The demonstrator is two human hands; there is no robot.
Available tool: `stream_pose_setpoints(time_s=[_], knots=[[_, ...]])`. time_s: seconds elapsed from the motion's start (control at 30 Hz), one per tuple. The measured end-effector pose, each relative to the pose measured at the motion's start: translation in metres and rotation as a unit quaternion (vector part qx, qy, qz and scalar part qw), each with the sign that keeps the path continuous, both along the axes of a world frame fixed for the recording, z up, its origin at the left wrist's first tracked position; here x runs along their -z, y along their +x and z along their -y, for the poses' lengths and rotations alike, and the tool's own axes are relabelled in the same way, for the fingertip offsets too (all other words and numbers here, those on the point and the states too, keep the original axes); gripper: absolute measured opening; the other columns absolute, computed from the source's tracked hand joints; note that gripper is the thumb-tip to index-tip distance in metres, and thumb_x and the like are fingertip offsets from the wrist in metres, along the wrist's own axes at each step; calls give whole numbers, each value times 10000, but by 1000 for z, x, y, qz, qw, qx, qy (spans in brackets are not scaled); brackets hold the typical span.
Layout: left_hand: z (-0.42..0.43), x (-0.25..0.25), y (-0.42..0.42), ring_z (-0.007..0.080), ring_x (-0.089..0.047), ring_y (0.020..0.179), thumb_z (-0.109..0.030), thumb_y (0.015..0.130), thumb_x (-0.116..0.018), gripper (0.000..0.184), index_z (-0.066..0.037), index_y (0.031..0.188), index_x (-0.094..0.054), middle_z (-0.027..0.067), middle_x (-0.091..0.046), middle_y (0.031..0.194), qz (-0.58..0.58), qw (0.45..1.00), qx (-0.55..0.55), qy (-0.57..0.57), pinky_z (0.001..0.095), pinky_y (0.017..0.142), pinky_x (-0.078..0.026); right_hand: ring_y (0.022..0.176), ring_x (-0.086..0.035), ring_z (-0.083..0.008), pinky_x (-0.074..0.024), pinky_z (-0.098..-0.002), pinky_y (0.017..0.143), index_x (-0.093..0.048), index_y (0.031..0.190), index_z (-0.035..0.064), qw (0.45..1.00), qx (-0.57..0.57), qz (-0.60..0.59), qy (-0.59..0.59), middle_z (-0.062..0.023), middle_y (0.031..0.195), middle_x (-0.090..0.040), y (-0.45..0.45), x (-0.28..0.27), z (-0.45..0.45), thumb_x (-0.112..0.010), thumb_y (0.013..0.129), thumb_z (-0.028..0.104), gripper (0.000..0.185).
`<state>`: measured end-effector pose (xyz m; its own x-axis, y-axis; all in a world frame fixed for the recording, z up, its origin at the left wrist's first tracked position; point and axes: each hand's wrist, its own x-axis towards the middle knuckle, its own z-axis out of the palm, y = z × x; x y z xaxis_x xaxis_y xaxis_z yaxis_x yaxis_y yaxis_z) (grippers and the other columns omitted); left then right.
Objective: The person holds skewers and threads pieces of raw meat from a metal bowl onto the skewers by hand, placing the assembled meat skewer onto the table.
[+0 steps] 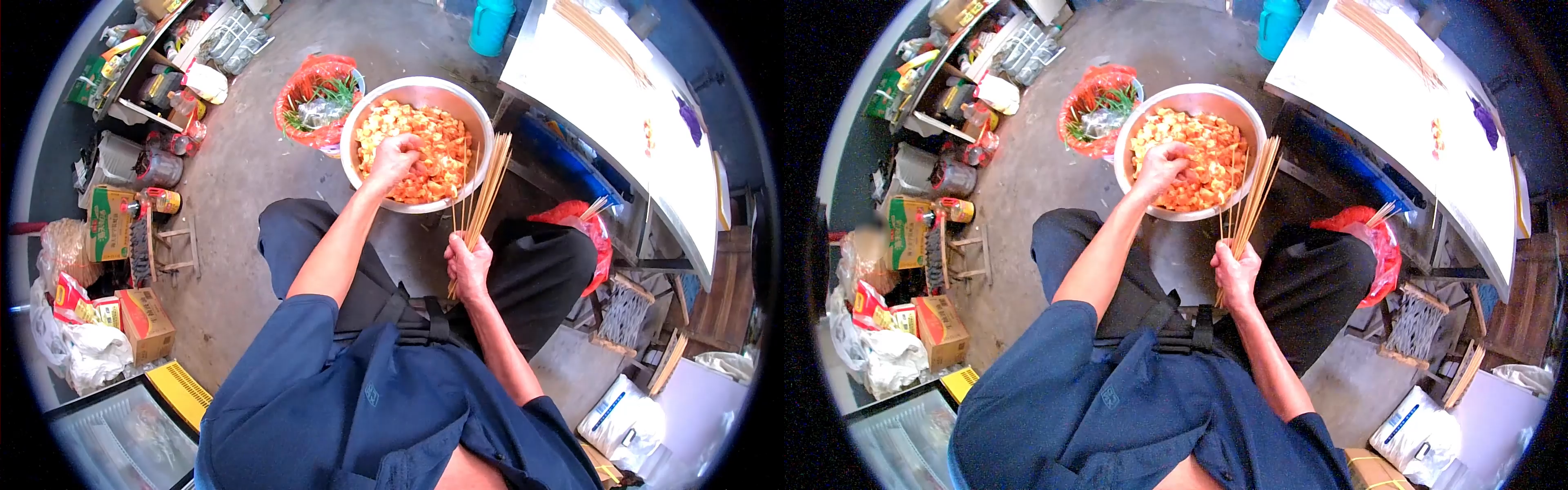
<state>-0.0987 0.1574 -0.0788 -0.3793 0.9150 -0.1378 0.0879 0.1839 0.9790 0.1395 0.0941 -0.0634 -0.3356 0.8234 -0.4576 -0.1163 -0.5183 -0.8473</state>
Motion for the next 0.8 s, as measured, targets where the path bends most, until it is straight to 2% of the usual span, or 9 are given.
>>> stream_pose_setpoints(time_s=[0.07,0.13,0.2,0.27,0.37,0.6,0.67,0.8], knots=[[-2,5,0,207,-682,729,76,822,-477,229,21,1014,-590,105,-631,865,163,986,-36,29,306,605,-588,369,-368,-44,-286,-196,334,-545,902,47,1000,-5,0,3,-10,592,-525,1,-1,2,-601,899,132,102],[-3,7,1,237,-687,776,69,841,-433,241,7,1024,-575,122,-631,936,225,972,-48,55,323,652,-591,365,-365,-46,-285,-196,336,-545,903,47,1000,-17,9,10,-9,588,-524,-2,-2,4,-601,897,134,104],[-4,3,0,246,-687,821,45,856,-447,222,2,1034,-573,123,-634,962,269,961,-58,36,319,682,-585,397,-402,-47,-304,-202,361,-571,903,53,999,-32,11,17,3,581,-539,-1,0,7,-615,883,162,120],[-3,-4,2,251,-685,853,18,885,-489,187,2,1053,-568,119,-638,976,271,960,-63,27,308,695,-577,412,-410,-43,-309,-201,374,-577,891,54,998,-45,32,22,8,589,-546,-2,1,9,-618,880,166,119],[-3,-2,4,256,-685,867,-40,919,-537,183,7,1095,-552,122,-638,984,282,953,-78,73,307,716,-577,431,-421,-43,-315,-203,388,-583,877,55,997,-58,38,36,9,602,-555,-3,4,12,-618,880,169,120],[-5,-5,6,298,-666,941,-16,909,-530,186,0,1093,-505,144,-613,1032,339,932,-106,72,339,787,-575,433,-417,-43,-313,-203,388,-583,884,56,997,-66,34,29,14,606,-554,-4,5,14,-617,886,173,122],[-6,-5,5,310,-650,985,-11,905,-531,170,-2,1071,-493,144,-608,1032,415,899,-108,90,350,812,-570,432,-414,-41,-312,-203,387,-582,886,57,997,-66,39,27,15,605,-554,-3,5,13,-617,887,172,120],[-6,-11,7,313,-643,1001,-18,906,-532,166,1,1066,-495,138,-607,1041,448,878,-144,93,358,827,-566,430,-415,-40,-311,-200,385,-581,888,61,996,-74,41,36,16,601,-551,-3,6,14,-615,888,171,115]])
